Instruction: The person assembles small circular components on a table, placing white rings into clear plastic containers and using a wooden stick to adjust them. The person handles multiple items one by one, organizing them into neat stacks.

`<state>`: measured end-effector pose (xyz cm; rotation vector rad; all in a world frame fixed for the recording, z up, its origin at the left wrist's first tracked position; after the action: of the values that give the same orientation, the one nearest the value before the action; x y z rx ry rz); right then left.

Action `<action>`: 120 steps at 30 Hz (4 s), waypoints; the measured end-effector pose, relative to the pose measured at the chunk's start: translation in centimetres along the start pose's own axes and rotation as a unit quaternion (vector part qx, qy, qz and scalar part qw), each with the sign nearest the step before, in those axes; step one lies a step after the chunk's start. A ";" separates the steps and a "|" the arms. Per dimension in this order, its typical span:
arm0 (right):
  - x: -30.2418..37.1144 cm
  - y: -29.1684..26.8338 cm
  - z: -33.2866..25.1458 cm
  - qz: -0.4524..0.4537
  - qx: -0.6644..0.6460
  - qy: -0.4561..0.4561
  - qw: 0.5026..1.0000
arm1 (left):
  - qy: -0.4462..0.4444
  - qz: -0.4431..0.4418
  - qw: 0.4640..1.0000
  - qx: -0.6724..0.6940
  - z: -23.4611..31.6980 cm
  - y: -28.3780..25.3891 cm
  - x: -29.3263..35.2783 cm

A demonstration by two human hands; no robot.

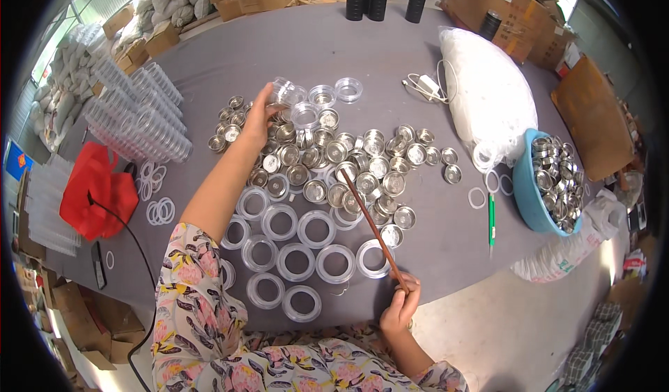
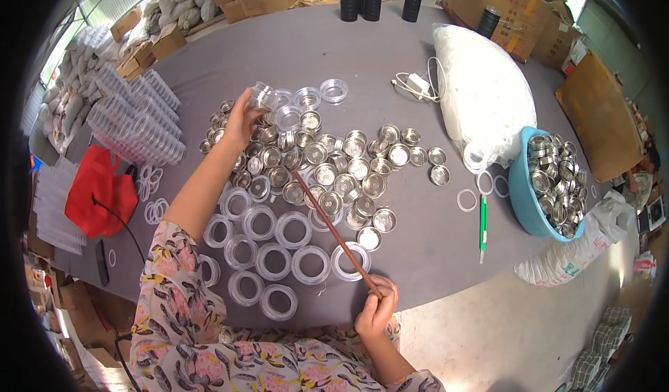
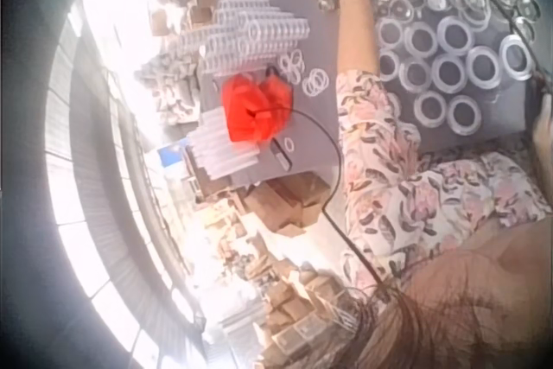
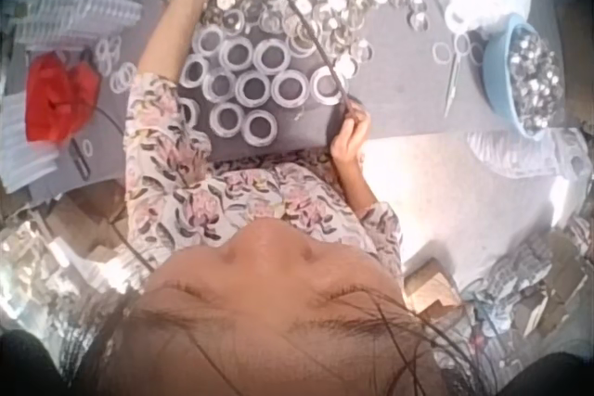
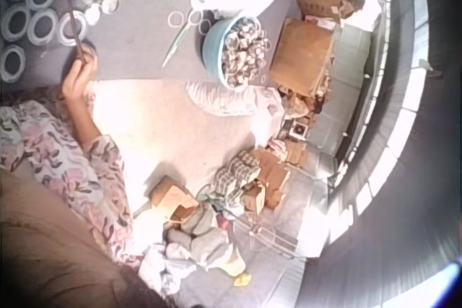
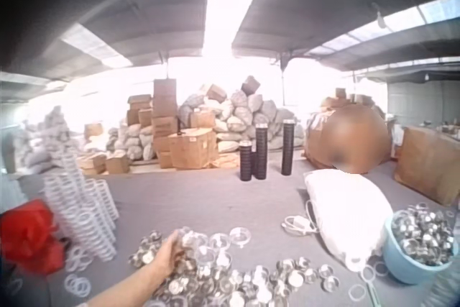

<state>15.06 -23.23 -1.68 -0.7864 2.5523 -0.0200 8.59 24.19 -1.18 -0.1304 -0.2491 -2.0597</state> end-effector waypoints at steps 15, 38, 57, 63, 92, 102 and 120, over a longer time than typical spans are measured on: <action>0.7 -0.4 1.0 0.025 -0.020 0.026 0.999 | 0.101 -0.114 0.927 0.344 5.3 -5.6 13.1; 0.5 -0.4 1.2 0.037 -0.026 0.021 0.999 | 0.204 0.288 0.811 -0.466 2.5 -23.5 28.1; -0.4 -5.9 3.3 0.124 0.068 0.038 0.989 | 0.249 -0.031 0.724 -0.643 1.5 6.7 -1.9; -0.5 -6.0 3.1 0.116 0.089 0.010 0.989 | 0.183 -0.064 0.640 -0.743 -0.1 8.9 -3.9; -0.2 -5.7 3.9 0.092 0.096 0.018 0.991 | 0.139 0.102 0.916 -0.363 6.8 -23.2 24.0; -0.3 -5.4 4.2 0.082 0.077 0.027 0.993 | 0.089 0.223 0.689 -0.684 -0.3 -31.5 35.3; -0.7 -4.8 3.1 0.080 0.147 0.009 0.986 | 0.129 0.076 0.709 -0.689 -0.9 -22.6 27.5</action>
<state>19.49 -26.47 -3.42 -0.4692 2.5414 -0.3459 -24.43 10.96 0.67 -0.7219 1.4785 -1.6329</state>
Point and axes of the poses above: each hand's wrist, its own x-axis away from the middle knuckle, its own y-axis out of the palm, z = x × y, the point moved 10 cm from there along -x, towards the middle knuckle, and after that the axes turned 3 degrees about -x, right-handed, at the moved point
